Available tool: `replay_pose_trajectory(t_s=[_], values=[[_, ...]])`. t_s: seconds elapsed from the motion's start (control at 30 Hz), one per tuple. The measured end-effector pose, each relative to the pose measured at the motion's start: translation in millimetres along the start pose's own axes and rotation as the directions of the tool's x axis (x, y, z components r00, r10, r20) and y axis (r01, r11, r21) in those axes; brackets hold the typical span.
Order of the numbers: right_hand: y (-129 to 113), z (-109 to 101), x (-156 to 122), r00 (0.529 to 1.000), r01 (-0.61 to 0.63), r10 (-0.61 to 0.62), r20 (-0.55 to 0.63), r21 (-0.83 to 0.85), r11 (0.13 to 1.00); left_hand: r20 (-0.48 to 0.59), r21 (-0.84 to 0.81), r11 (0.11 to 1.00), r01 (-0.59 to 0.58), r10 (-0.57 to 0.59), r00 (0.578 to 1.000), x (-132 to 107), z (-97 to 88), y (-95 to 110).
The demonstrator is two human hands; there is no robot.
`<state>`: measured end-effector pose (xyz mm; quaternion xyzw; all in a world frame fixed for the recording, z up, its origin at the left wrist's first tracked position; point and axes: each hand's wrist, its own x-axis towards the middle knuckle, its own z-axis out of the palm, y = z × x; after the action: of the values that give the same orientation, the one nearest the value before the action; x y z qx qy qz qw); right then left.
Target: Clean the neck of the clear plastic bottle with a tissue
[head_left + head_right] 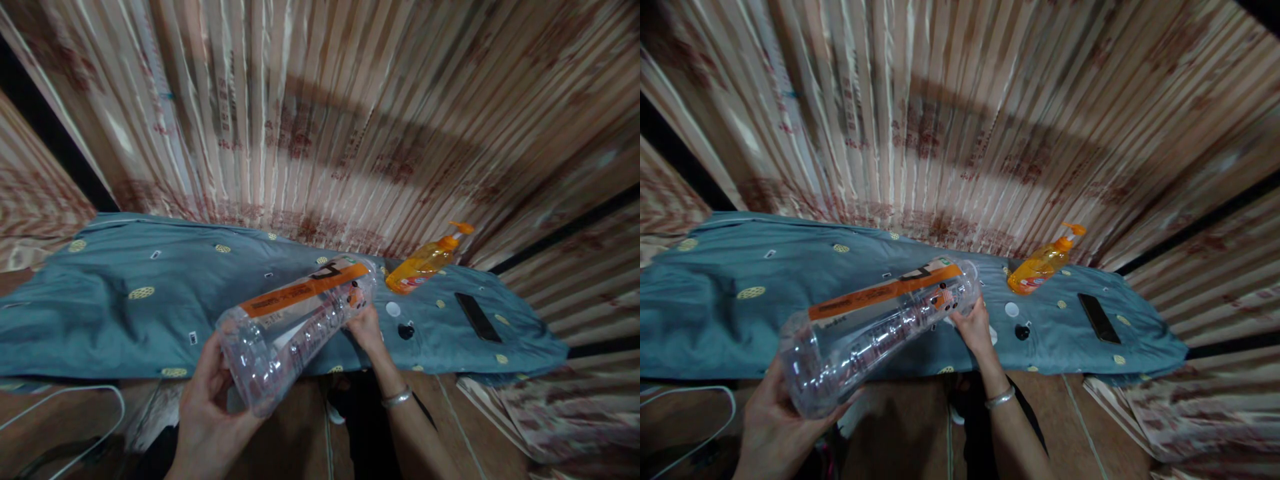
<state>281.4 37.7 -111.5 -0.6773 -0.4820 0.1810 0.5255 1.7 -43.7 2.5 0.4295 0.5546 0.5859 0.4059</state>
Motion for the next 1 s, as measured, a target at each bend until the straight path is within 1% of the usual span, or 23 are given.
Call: replay_pose_trajectory(t_s=[0.1,0.27,0.47,0.6,0.67,0.73,0.87,1.0], values=[[-2,0,1,1.000,-0.027,0.026,-0.009,-0.022,0.999,0.001,-0.003,1.000,-0.001,0.001,1.000,0,-0.1,0],[0,1,1,0.999,-0.033,0.032,-0.007,-0.034,0.999,0.018,-0.011,1.000,-0.002,0.002,1.000,0,0.1,0],[6,2,1,0.999,-0.041,0.041,-0.003,-0.028,0.999,0.022,0.025,1.000,-0.006,0.005,1.000,4,-5.3,-8],[8,1,2,0.999,-0.037,0.037,0.010,0.009,0.999,0.100,-0.004,1.000,-0.005,0.006,0.995,7,-8.4,-13],[8,1,2,0.999,-0.042,0.042,0.007,0.023,0.999,0.048,0.000,1.000,0.000,0.000,0.999,6,-7.7,-13],[8,1,2,0.999,-0.051,0.051,0.002,0.031,0.998,0.021,0.000,1.000,-0.005,0.005,1.000,4,-5.8,-11],[6,1,2,0.998,-0.063,0.064,-0.008,0.046,0.997,0.018,0.006,1.000,-0.012,0.012,1.000,1,-3.4,-7],[1,2,2,0.997,-0.078,0.079,-0.026,0.047,0.996,0.027,0.006,1.000,-0.022,0.022,0.999,1,-4.4,-10]])
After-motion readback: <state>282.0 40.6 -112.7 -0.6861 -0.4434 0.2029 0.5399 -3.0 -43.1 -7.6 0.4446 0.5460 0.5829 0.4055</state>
